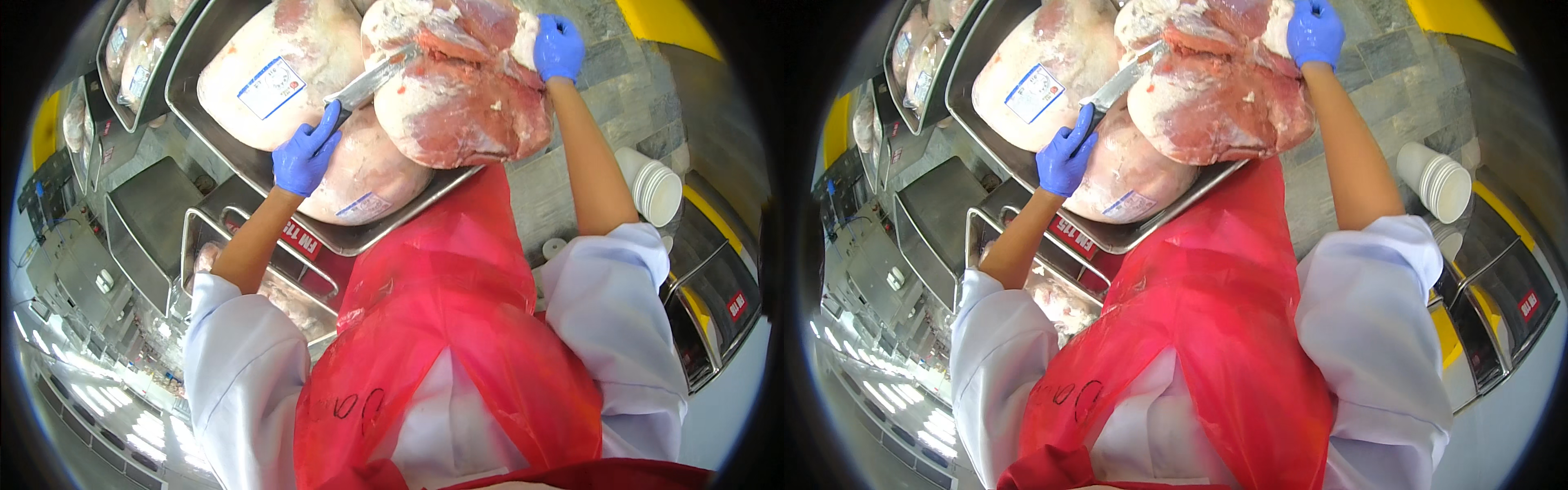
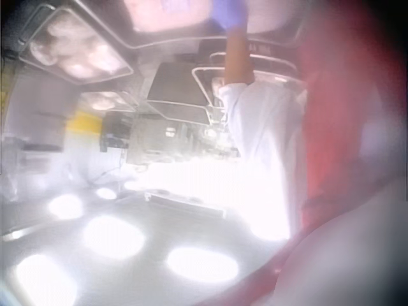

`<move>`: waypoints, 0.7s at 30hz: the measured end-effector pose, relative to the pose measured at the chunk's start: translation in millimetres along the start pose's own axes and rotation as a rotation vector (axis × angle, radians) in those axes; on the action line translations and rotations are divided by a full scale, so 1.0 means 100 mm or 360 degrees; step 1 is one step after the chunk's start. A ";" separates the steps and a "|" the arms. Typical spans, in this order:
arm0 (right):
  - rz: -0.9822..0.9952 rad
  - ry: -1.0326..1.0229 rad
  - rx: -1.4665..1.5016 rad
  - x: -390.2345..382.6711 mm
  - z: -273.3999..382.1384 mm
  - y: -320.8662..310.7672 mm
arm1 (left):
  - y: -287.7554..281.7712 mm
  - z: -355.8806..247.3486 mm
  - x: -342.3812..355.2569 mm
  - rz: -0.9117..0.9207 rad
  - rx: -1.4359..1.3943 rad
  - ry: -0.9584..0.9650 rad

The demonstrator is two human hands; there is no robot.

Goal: The person is cutting a large piece of raw meat on a metal tray using a knife. They are wearing blue gloves and a red apron. The meat is being separated into smaller pieces.

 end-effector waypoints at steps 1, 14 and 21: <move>-0.0018 0.0000 0.0082 0.01 -0.08 0.00 | 0.02 -0.06 -0.03 0.0014 -0.0040 -0.0051; -0.0205 -0.0225 -0.0100 0.02 0.03 0.09 | -1.51 -1.43 1.75 0.0737 0.0376 0.0371; -0.0079 -0.0410 0.0268 -0.06 0.29 -0.28 | -1.48 -1.17 1.69 0.0574 0.0484 0.0427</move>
Point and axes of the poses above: each hand's wrist, its own x-axis towards the middle knuckle, its own y-axis out of the palm, z = x × y, the point moved 9 cm from there along x, towards the middle knuckle, and after that the axes turned 10 degrees about -z, right-handed, at the moved point
